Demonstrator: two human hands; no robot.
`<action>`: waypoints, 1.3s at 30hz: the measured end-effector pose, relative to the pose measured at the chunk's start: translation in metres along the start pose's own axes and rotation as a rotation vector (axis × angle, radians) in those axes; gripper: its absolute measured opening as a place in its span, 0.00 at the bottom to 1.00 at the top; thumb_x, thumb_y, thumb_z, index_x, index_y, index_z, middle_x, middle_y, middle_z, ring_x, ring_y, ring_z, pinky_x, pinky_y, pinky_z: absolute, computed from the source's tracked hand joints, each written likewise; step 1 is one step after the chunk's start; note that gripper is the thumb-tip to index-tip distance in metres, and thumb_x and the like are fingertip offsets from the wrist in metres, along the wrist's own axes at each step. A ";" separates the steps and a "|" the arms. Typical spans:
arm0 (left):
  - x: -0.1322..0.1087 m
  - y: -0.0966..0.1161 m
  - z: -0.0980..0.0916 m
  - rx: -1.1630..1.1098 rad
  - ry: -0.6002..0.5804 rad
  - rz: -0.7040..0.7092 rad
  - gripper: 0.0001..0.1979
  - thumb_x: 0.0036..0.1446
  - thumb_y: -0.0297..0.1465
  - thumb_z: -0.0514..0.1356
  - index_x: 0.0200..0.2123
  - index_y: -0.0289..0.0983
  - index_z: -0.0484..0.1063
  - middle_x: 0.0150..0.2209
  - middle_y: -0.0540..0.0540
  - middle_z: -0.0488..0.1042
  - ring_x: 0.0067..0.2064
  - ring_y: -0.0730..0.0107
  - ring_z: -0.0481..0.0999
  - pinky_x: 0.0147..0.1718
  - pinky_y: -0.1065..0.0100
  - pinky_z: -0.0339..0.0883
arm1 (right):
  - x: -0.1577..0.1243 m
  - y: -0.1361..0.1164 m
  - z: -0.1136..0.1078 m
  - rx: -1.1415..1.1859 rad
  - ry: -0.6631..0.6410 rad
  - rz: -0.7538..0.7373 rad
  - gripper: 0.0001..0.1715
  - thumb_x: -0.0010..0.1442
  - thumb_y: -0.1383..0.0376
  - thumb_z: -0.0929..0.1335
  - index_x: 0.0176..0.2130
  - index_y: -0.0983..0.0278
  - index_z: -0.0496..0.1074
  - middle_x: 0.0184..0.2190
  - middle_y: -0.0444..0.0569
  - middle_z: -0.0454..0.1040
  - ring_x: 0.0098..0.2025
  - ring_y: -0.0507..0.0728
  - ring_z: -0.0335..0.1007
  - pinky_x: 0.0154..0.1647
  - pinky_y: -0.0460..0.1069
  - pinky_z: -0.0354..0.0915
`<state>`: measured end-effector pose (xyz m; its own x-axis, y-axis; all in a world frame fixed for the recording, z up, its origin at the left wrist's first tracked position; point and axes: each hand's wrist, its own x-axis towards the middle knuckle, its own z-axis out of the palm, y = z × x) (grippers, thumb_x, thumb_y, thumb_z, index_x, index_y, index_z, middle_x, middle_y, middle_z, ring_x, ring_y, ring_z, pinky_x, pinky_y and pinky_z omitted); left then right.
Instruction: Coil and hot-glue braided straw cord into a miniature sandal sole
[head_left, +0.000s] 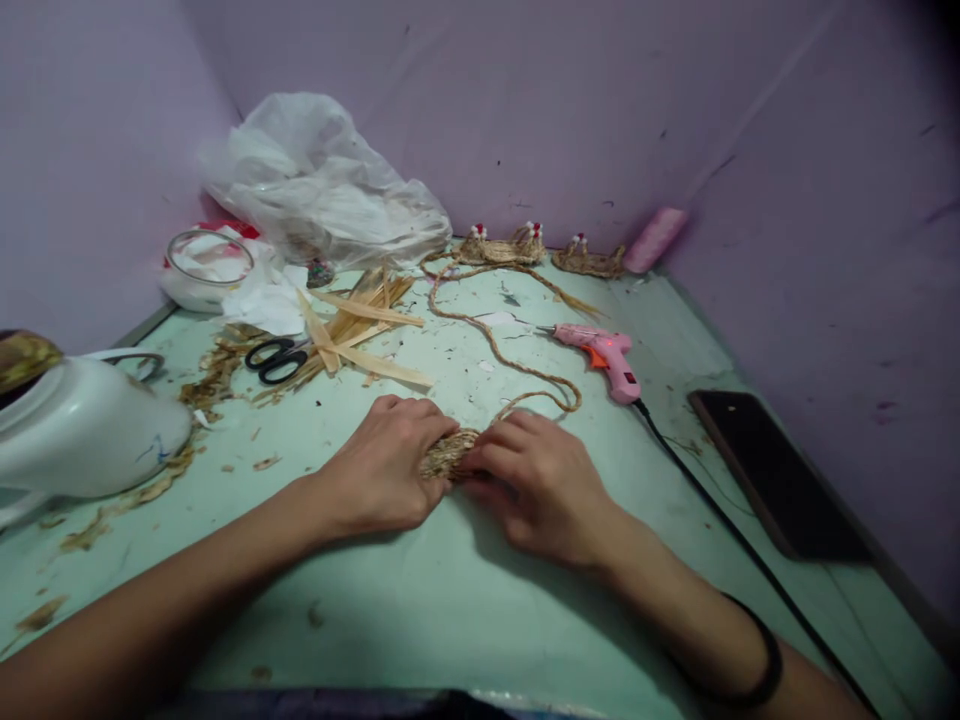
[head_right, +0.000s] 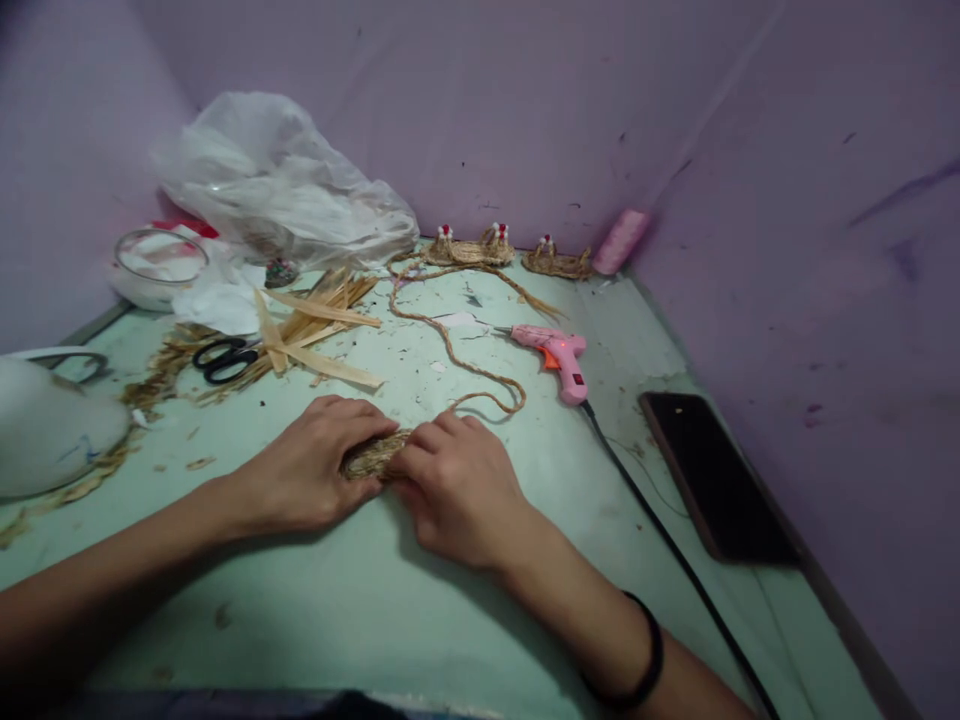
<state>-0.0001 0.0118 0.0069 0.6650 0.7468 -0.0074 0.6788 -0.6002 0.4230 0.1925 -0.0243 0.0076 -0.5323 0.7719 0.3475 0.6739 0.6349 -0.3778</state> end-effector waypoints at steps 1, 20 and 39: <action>-0.001 -0.003 -0.005 -0.012 -0.033 0.004 0.23 0.47 0.35 0.61 0.48 0.35 0.70 0.45 0.38 0.73 0.48 0.51 0.70 0.49 0.51 0.59 | -0.001 -0.003 0.006 -0.026 -0.053 -0.005 0.05 0.53 0.68 0.68 0.33 0.63 0.75 0.29 0.49 0.75 0.33 0.58 0.67 0.33 0.52 0.59; -0.005 0.009 -0.008 0.058 0.010 -0.125 0.09 0.45 0.30 0.59 0.32 0.35 0.75 0.35 0.43 0.74 0.37 0.58 0.71 0.43 0.55 0.60 | 0.007 -0.019 0.034 -0.186 0.040 0.116 0.05 0.51 0.68 0.67 0.27 0.64 0.73 0.26 0.45 0.76 0.32 0.57 0.66 0.34 0.53 0.52; -0.004 -0.013 -0.012 -0.159 -0.002 -0.255 0.09 0.45 0.34 0.59 0.28 0.37 0.77 0.28 0.45 0.77 0.31 0.63 0.72 0.29 0.66 0.61 | 0.003 -0.019 0.039 -0.152 0.088 -0.001 0.09 0.57 0.70 0.65 0.30 0.63 0.75 0.28 0.49 0.76 0.31 0.56 0.65 0.33 0.51 0.56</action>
<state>-0.0158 0.0199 0.0118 0.4797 0.8673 -0.1331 0.7669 -0.3408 0.5437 0.1582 -0.0328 -0.0172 -0.4906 0.7614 0.4238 0.7466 0.6180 -0.2461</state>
